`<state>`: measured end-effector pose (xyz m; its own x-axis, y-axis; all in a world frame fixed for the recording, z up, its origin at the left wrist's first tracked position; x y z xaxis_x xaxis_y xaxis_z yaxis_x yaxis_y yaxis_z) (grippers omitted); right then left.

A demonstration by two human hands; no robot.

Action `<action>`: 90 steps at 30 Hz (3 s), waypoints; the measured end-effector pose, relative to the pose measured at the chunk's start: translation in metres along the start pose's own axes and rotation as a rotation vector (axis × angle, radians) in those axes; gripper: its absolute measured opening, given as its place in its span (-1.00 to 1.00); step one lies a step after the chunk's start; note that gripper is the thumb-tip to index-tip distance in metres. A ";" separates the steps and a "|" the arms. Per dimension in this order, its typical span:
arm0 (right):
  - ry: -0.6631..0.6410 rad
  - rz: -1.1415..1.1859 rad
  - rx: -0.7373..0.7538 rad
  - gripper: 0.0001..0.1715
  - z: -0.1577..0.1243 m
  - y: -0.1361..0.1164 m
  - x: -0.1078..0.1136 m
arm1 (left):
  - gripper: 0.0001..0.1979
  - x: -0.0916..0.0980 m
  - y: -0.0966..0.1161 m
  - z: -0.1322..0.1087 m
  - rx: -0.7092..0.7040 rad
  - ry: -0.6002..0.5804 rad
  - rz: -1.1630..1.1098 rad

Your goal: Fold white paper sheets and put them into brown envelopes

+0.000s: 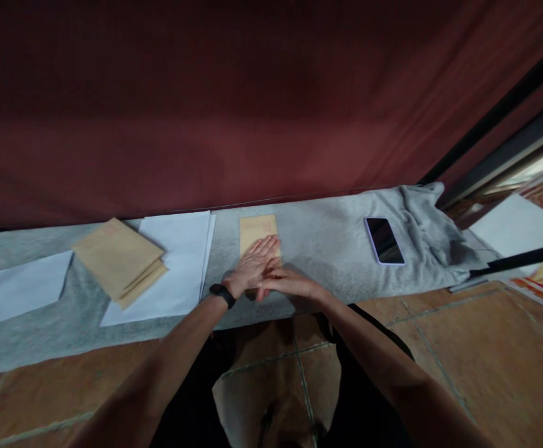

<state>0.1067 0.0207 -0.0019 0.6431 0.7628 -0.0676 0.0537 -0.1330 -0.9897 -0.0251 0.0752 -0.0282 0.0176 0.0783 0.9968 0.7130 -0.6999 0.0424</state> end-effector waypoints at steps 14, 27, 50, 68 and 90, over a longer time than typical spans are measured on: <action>0.410 0.038 0.101 -0.33 -0.017 0.003 0.040 | -0.36 0.005 0.041 -0.054 0.007 0.041 -0.039; 0.347 -0.898 0.018 -0.30 0.002 0.020 0.036 | -0.22 0.009 0.067 -0.085 -0.077 -0.030 -0.067; 0.297 -1.081 -0.009 -0.23 0.005 0.024 0.047 | -0.11 0.009 0.068 -0.097 -0.126 -0.040 -0.162; 0.082 -0.987 0.064 -0.26 -0.032 0.015 0.017 | -0.44 0.032 0.037 -0.089 -0.228 0.006 -0.509; 0.431 -1.133 -0.084 -0.31 0.004 0.017 0.055 | -0.73 0.024 0.021 -0.081 -0.056 0.213 -0.359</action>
<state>0.1402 0.0634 -0.0231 0.3999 0.2021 0.8940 0.7891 0.4203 -0.4480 -0.0662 0.0048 0.0027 -0.3746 0.1798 0.9096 0.6080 -0.6930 0.3873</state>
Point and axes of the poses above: each hand's wrist, its own z-axis towards the middle knuckle, its own x-axis out of the back of the hand, y = z × x, the point moved 3 cm from there along z, towards the middle knuckle, and after that the axes turned 10 degrees about z, right-handed, at the moved point
